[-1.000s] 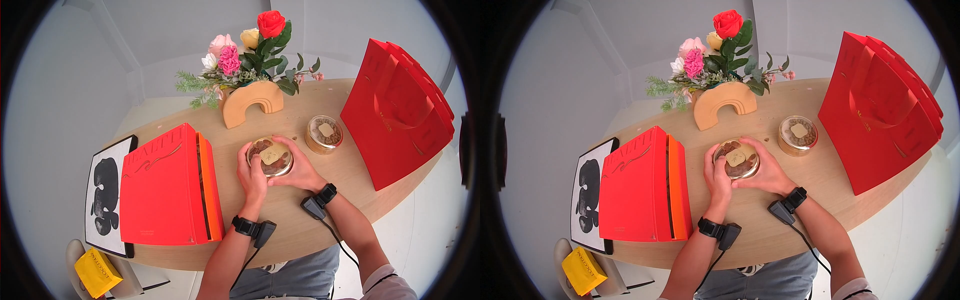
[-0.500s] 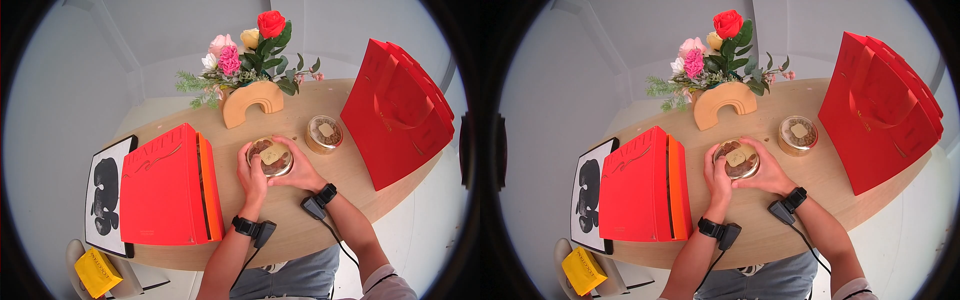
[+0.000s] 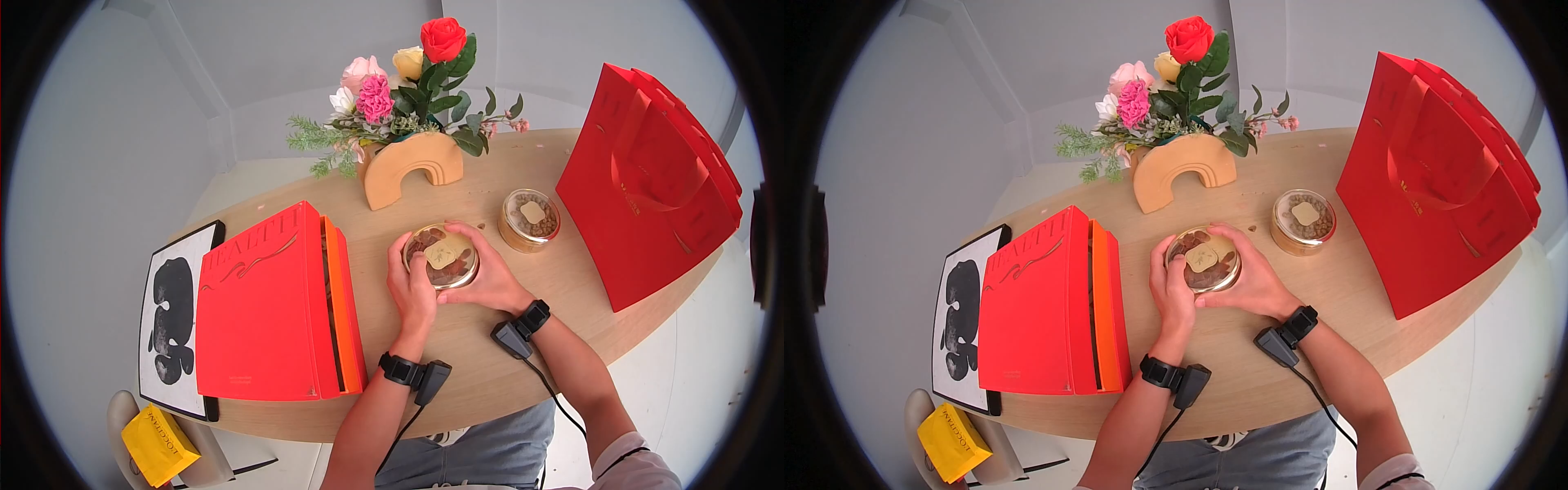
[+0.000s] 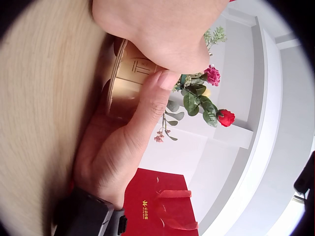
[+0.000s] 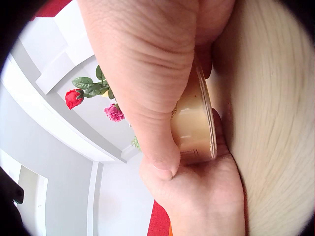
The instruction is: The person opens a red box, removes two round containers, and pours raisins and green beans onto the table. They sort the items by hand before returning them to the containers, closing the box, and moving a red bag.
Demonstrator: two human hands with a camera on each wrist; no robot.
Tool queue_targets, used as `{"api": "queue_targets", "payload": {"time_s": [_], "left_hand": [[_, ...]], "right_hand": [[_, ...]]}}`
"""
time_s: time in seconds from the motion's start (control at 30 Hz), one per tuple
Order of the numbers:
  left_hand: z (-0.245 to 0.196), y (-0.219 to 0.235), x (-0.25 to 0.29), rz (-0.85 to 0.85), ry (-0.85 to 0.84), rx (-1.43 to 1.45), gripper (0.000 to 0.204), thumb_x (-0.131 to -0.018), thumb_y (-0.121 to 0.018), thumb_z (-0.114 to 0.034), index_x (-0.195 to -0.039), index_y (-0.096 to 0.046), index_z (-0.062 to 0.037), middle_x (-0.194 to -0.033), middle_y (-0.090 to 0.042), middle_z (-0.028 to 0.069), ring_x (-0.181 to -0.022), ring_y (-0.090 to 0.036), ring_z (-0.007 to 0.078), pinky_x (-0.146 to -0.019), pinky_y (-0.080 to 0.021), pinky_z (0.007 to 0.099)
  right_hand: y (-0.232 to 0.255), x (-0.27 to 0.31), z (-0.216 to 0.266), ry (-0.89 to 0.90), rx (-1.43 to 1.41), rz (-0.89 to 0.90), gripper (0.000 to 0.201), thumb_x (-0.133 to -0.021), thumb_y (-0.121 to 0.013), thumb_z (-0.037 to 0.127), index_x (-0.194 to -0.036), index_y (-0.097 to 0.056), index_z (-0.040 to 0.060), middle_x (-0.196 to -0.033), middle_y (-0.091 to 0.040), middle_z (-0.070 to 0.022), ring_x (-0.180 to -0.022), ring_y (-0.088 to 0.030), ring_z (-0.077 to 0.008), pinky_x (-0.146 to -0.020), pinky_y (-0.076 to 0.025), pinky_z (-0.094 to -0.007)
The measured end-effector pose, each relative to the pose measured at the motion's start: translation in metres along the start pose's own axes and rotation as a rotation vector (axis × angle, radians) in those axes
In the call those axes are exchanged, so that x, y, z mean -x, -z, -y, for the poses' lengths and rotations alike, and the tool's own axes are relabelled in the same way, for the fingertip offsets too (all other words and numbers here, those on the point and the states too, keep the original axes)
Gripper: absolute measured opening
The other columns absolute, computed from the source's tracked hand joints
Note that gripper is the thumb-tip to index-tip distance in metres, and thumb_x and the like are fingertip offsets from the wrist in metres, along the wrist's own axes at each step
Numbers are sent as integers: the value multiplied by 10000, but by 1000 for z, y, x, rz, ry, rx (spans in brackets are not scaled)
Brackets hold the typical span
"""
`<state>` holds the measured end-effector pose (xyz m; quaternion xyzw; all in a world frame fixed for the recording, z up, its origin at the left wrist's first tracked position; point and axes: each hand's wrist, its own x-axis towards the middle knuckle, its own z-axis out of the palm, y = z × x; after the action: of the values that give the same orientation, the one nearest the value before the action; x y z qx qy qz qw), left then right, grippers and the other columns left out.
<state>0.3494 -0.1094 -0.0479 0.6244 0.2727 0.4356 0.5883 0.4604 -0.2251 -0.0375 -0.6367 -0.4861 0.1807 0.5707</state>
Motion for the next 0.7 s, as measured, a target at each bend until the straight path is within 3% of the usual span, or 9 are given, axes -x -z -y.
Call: {"api": "queue_targets", "payload": {"time_s": [0.17,0.23,0.57,0.63,0.7], "left_hand": [[-3,0,1,7,13,8,376,-978,-523,-99,-1320,-601,36,-1281,-650,161,-1192,-626,257,-1053,-480,366],[1,0,0,-1,-4,7,405,-964,-543,-103,-1343,-589,32,-1269,-678,200,-1174,-659,306,-1041,-499,406],[1,1,0,5,-2,22,412,-963,-540,-94,-1351,-582,36,-1275,-675,200,-1181,-658,305,-1049,-498,406],[-2,0,1,5,11,24,380,-975,-512,-89,-1324,-596,35,-1278,-653,157,-1195,-626,252,-1056,-479,365],[0,0,0,4,7,24,380,-976,-512,-89,-1325,-595,36,-1279,-653,158,-1196,-625,252,-1058,-478,365]], "right_hand": [[-1,0,-3,4,-19,-2,1162,-598,-1047,348,-1530,-414,65,-1587,-435,-167,-1472,-445,-290,-1227,-371,-408],[0,0,-1,-10,-22,3,1164,-596,-1047,348,-1531,-415,68,-1589,-434,-167,-1474,-442,-291,-1228,-370,-410],[0,-1,-4,9,-19,-1,1170,-582,-1052,353,-1530,-424,75,-1588,-435,-161,-1475,-441,-290,-1225,-375,-407],[0,-1,-2,-1,-25,2,1176,-583,-1051,354,-1534,-421,71,-1590,-432,-159,-1475,-441,-286,-1221,-379,-406],[0,-1,-1,-12,-26,4,1194,-581,-1052,358,-1545,-411,66,-1583,-441,-161,-1468,-449,-283,-1219,-383,-404]]}}
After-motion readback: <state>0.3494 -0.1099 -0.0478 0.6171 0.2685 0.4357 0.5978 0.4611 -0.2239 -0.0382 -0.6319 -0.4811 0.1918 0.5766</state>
